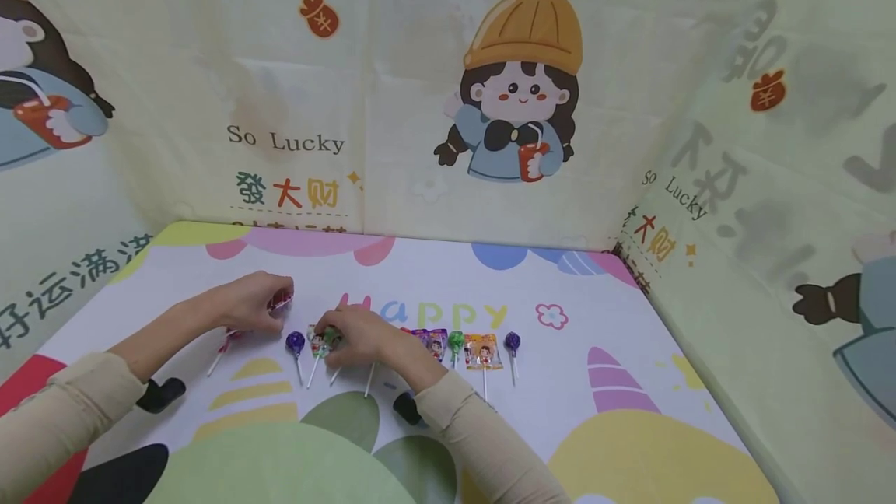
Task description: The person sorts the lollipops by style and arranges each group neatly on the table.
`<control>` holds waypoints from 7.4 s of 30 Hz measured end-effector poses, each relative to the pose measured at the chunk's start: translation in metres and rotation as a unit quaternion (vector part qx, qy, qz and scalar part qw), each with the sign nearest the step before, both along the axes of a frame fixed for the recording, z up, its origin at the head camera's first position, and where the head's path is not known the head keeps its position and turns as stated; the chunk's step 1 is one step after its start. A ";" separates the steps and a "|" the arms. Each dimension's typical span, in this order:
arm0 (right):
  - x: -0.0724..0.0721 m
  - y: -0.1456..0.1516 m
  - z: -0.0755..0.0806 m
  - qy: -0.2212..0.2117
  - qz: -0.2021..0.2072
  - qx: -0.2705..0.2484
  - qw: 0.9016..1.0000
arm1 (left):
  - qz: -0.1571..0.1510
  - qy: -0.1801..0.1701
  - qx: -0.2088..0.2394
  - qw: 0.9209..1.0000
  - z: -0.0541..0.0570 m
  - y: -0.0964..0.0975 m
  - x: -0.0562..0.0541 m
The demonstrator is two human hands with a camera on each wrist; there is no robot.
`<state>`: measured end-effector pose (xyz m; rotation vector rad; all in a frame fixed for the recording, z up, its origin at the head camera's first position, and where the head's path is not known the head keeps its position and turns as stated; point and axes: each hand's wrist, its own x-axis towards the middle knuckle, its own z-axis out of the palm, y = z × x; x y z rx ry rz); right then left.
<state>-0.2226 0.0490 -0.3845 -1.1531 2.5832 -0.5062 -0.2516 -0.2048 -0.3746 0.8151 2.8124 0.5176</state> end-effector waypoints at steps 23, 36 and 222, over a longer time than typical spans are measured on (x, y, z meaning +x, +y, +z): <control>-0.001 0.002 -0.001 -0.005 0.008 -0.010 1.000 | 0.086 0.098 -0.062 0.989 0.012 0.019 -0.033; -0.002 0.001 -0.003 0.006 0.017 -0.011 1.000 | 0.122 0.075 -0.131 0.981 0.004 0.043 -0.073; -0.008 0.055 0.016 0.033 -0.001 -0.063 0.997 | 0.049 -0.006 0.015 0.999 -0.008 -0.008 -0.064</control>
